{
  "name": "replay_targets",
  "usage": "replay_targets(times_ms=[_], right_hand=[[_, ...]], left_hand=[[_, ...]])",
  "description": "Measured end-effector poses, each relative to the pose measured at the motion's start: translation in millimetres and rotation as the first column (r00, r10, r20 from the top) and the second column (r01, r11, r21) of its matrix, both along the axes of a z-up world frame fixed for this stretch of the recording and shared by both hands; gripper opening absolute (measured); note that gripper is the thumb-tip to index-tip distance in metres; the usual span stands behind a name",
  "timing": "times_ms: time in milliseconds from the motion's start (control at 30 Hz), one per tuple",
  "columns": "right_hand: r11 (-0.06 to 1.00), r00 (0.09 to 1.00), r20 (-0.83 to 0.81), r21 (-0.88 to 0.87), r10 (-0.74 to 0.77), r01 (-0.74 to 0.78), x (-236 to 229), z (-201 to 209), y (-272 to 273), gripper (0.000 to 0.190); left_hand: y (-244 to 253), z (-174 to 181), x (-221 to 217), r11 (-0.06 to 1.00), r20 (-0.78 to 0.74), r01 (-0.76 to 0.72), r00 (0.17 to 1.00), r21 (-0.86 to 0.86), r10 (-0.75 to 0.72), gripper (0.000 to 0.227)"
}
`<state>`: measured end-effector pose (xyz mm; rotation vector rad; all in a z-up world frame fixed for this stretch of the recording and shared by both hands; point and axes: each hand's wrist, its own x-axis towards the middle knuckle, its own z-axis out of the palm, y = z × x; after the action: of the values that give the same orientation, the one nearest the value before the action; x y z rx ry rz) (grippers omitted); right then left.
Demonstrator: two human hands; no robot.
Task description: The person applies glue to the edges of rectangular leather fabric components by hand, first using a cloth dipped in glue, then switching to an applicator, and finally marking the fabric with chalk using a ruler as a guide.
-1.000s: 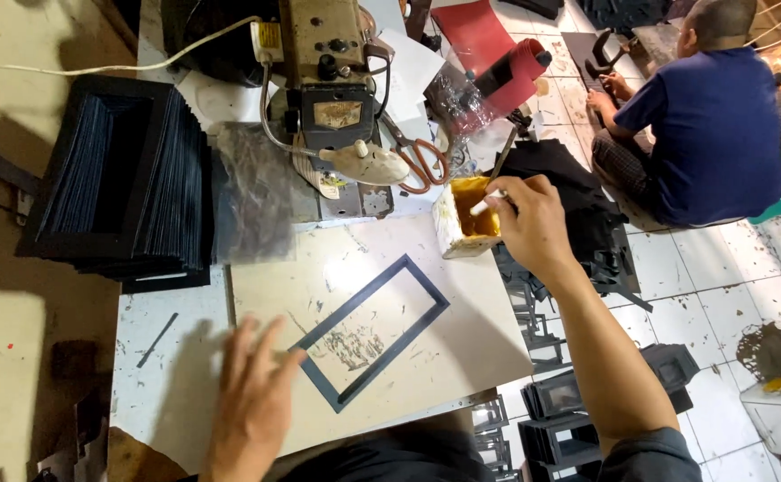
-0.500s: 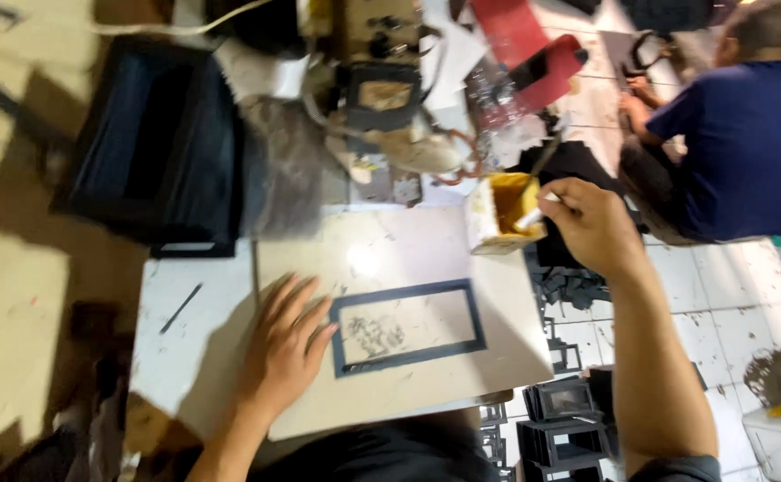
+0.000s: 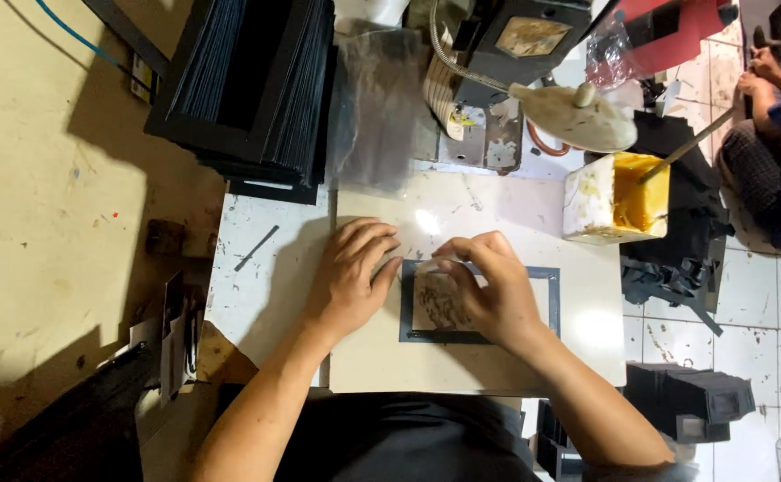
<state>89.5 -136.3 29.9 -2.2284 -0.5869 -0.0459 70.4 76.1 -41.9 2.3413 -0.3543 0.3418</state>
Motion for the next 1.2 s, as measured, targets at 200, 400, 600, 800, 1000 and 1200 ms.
replay_targets(times_ms=[200, 400, 600, 800, 1000, 1200], right_hand=[[1.0, 1.0, 0.011, -0.015, -0.013, 0.013, 1, -18, 9, 0.022], [0.997, 0.999, 0.046, -0.075, -0.021, 0.025, 2, -23, 12, 0.02], [0.988, 0.997, 0.075, -0.151, 0.037, -0.026, -8, -23, 7, 0.02], [0.971, 0.98, 0.146, -0.216, 0.135, -0.102, -35, -21, 3, 0.024], [0.957, 0.937, 0.268, -0.242, 0.225, -0.16, -52, -21, -1, 0.03], [0.937, 0.937, 0.16, -0.217, 0.311, -0.274, -62, 11, -5, 0.03]], left_hand=[[0, -7, 2, 1.0, -0.005, -0.001, 1.0, -0.001, 0.001, 0.02], [-1, -8, 2, 1.0, -0.001, -0.005, 1.0, -0.019, 0.005, 0.021], [-2, -7, 3, 1.0, -0.013, -0.009, 1.0, -0.023, 0.008, 0.021], [-1, -7, 2, 1.0, -0.001, 0.0, 1.0, -0.009, 0.0, 0.021], [-1, -5, 2, 1.0, 0.008, 0.001, 1.0, -0.021, -0.001, 0.021], [-3, -16, 3, 0.999, 0.02, -0.003, 1.0, -0.035, 0.004, 0.02]])
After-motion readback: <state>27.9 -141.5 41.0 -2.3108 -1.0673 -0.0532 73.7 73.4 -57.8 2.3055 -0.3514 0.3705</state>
